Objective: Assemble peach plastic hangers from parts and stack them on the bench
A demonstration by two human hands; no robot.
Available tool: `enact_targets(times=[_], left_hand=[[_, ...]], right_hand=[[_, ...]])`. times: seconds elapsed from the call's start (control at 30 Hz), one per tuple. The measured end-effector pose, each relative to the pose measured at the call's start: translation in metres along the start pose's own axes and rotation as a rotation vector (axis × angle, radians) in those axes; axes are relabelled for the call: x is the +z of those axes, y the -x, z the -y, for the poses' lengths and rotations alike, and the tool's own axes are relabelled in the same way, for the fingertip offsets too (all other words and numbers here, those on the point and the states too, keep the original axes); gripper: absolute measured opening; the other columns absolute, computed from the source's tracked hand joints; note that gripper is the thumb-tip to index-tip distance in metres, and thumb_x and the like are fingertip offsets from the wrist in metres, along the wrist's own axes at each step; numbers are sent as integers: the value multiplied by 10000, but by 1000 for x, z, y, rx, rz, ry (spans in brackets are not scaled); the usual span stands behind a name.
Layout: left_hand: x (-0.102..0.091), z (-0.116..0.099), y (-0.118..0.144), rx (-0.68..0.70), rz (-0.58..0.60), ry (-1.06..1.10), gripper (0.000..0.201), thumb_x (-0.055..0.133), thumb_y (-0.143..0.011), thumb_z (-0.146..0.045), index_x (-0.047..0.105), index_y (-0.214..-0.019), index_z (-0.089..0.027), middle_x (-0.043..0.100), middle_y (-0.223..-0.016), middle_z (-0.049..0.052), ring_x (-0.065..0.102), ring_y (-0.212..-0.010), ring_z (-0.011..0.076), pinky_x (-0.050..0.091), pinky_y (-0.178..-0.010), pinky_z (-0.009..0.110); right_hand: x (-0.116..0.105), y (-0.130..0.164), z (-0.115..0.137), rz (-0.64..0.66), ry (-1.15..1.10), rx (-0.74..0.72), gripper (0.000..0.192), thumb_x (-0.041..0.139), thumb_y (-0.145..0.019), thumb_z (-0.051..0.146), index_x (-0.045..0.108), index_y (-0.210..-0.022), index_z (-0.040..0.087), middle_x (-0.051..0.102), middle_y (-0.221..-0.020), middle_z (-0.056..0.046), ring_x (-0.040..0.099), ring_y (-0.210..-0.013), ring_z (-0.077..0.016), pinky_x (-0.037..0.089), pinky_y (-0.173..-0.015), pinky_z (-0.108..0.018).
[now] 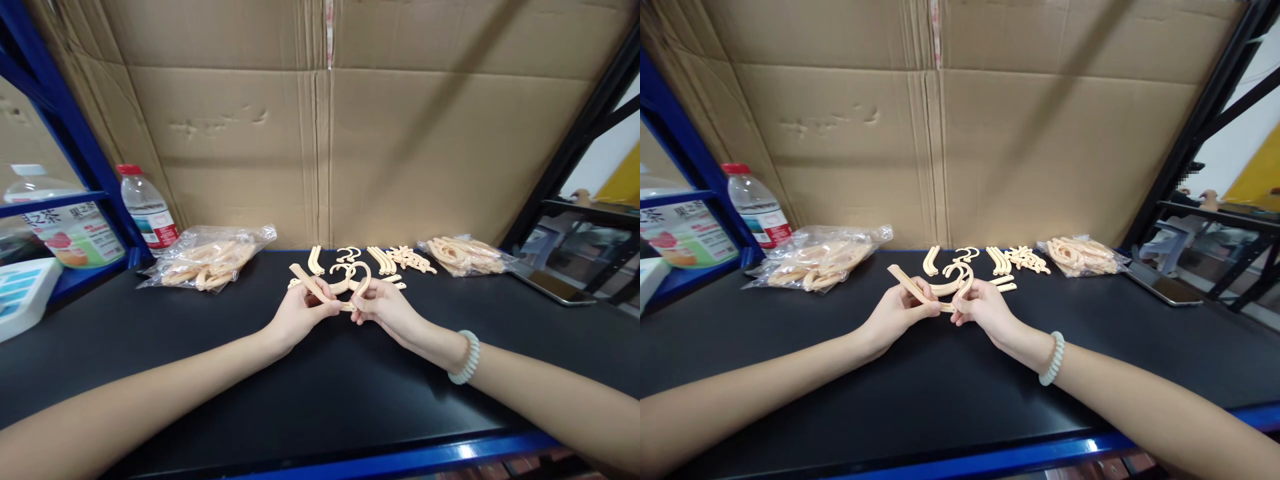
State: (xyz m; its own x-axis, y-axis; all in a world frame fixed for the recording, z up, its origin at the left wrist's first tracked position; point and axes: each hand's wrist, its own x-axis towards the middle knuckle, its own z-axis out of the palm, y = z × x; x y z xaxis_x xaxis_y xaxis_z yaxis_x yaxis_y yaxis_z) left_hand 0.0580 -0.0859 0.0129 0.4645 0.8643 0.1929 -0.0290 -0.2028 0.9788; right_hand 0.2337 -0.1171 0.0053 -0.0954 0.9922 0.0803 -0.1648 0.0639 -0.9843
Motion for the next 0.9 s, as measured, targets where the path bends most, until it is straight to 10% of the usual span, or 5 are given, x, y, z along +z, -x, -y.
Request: enact_targets(times=[0.9], left_hand=[[11,-1,12,246,-101,-104,184,684,-754,-260,519,-748,-181,526,-780,-14,598,-716,145,528,-709,313]], right_hand=[[11,2,2,-55,138,-156,225,715,-631,256,501,-626,185,580,-576,35,603,-471,-113,535,-451,-246]])
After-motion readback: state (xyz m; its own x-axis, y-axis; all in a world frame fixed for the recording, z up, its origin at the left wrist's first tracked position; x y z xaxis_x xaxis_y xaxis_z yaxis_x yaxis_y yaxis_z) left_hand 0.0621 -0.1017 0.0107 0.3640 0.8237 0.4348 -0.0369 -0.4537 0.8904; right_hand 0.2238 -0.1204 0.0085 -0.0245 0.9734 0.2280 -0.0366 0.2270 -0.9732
